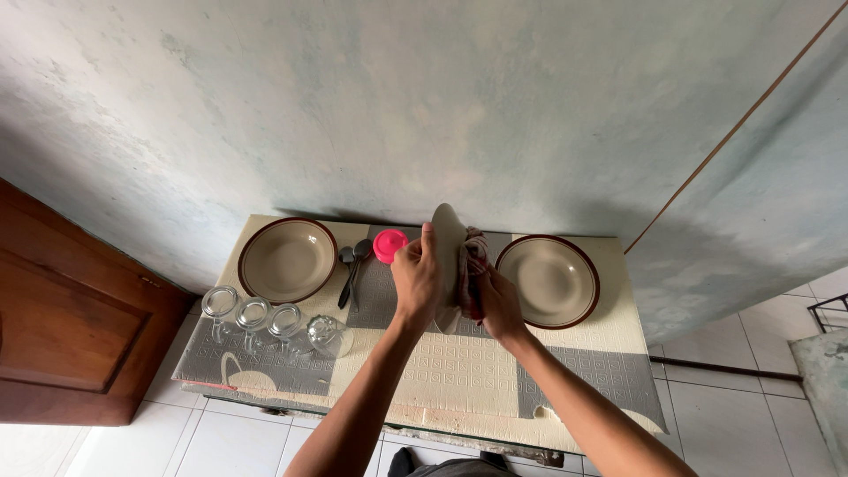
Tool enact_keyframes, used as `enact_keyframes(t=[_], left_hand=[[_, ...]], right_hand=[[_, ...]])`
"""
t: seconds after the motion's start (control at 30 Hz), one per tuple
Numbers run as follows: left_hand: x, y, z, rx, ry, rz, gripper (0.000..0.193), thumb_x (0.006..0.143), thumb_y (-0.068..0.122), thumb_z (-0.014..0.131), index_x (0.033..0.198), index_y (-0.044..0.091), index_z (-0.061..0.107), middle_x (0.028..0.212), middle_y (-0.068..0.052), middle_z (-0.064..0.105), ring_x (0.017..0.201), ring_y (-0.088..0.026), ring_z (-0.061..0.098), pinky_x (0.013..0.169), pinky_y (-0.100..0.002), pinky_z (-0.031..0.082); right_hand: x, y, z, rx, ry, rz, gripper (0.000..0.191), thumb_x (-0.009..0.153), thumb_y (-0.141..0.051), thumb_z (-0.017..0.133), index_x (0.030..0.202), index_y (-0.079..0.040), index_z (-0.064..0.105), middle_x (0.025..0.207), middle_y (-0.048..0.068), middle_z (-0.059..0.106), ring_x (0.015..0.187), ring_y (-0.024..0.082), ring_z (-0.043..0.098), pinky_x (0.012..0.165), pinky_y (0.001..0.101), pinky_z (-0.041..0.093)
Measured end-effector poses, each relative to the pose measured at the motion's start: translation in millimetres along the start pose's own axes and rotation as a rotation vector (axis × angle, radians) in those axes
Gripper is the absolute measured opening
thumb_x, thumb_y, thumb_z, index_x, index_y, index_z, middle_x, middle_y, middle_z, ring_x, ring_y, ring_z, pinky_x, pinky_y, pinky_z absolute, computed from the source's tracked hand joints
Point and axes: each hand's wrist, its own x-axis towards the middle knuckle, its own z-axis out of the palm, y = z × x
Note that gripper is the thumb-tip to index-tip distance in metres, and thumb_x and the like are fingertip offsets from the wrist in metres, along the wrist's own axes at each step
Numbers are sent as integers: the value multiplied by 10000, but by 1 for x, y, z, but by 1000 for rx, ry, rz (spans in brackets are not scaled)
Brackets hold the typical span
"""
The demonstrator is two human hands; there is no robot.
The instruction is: The person wipes ceramic plates with a checkered cloth at a small side table, turning each plate to clean both sides. They carry one wiped plate to a larger dining table covered with a white cloth and place it there, then return to wiping more plates.
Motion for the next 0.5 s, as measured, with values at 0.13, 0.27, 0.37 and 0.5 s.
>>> enact_keyframes(t=[0.13, 0.27, 0.37, 0.5], left_hand=[[2, 4, -1, 83, 18, 87, 676, 1075, 472, 503, 639, -43, 523, 519, -4, 416, 543, -72, 339, 473, -344, 317], [-1, 6, -2, 139, 9, 121, 646, 1062, 459, 506, 682, -56, 591, 509, -44, 472, 531, -79, 394, 468, -353, 350], [-11, 8, 6, 158, 9, 231, 562, 1051, 429, 529, 791, -45, 679, 509, -101, 553, 524, -90, 490, 481, -349, 430], [-19, 11, 9, 284, -30, 485, 476, 1048, 340, 557, 777, -23, 703, 580, -176, 616, 466, -230, 625, 490, -392, 492]], right_hand=[[0, 8, 1, 11, -75, -287, 520, 1078, -381, 354, 1420, -35, 537, 1132, 61, 723, 1023, 125, 673, 912, 300, 553], [-1, 10, -5, -91, -85, -253, 478, 1088, -373, 337, 1325, -43, 589, 951, 45, 714, 811, 103, 655, 722, 290, 556], [-3, 1, -6, 19, -60, -119, 462, 1141, -404, 343, 1179, -45, 632, 766, 49, 597, 616, 132, 515, 530, 304, 437], [-18, -26, 2, 179, -229, -242, 452, 1092, -475, 434, 971, -67, 587, 691, 44, 592, 565, 162, 562, 497, 324, 522]])
